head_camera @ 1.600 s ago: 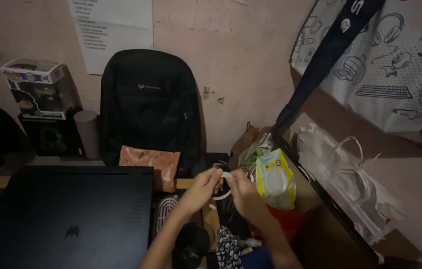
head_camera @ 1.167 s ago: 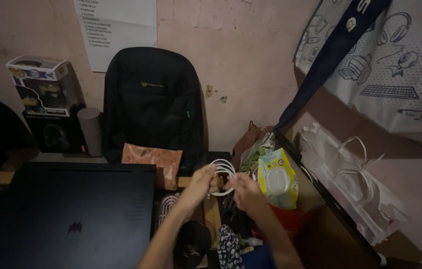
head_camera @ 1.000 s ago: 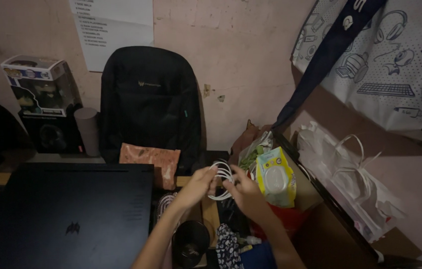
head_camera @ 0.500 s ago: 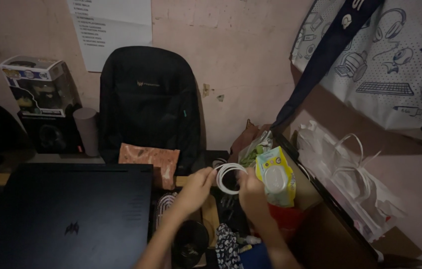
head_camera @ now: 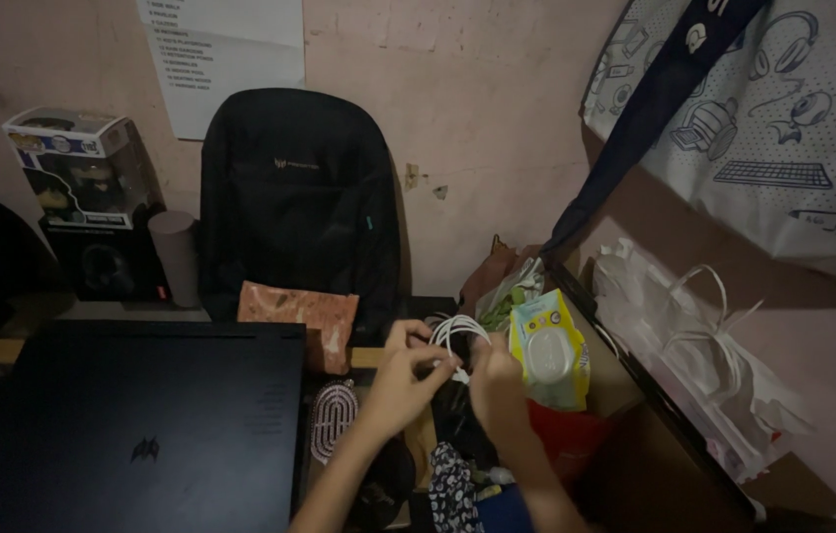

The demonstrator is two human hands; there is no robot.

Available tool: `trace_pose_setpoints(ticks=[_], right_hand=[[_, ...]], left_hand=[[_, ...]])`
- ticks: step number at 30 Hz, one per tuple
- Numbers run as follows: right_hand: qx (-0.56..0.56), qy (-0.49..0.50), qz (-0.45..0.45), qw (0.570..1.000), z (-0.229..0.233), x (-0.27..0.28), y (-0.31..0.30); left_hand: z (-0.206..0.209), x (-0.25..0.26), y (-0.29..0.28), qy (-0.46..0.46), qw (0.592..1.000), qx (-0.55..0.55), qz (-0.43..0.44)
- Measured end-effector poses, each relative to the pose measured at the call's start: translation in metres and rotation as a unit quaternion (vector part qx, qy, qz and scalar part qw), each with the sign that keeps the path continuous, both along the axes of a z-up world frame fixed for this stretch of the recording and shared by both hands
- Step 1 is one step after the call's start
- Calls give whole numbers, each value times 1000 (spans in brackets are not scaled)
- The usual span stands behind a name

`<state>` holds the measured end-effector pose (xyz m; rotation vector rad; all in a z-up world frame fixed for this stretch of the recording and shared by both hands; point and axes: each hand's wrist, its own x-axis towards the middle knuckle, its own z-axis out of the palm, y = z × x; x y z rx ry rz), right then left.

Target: The recorder is unboxing and organizing phone cases and accessories.

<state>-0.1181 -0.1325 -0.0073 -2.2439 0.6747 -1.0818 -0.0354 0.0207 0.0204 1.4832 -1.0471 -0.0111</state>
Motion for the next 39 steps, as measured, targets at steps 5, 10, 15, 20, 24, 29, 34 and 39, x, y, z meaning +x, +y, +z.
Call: trace_pose_setpoints(ticks=[5, 10, 15, 20, 24, 29, 34, 39], right_hand=[[38, -3, 42, 998, -12, 3, -6], [64, -4, 62, 996, -6, 1, 2], [196, -6, 63, 979, 12, -7, 18], [304, -46, 127, 943, -13, -7, 6], [292, -30, 78, 953, 13, -8, 19], [77, -64, 132, 986, -31, -4, -29], [277, 3, 65, 959, -5, -15, -23], [121, -31, 90, 988, -24, -13, -20]], left_hand=[[11, -10, -1, 110, 990, 65, 62], [6, -19, -12, 81, 986, 33, 139], [11, -23, -11, 40, 983, -13, 177], [5, -20, -8, 2, 981, 30, 194], [16, -17, 1, 152, 972, 176, 37], [-20, 11, -5, 149, 971, 163, -92], [-42, 27, 1, 92, 978, 36, -181], [-44, 33, 14, 126, 982, 129, -51]])
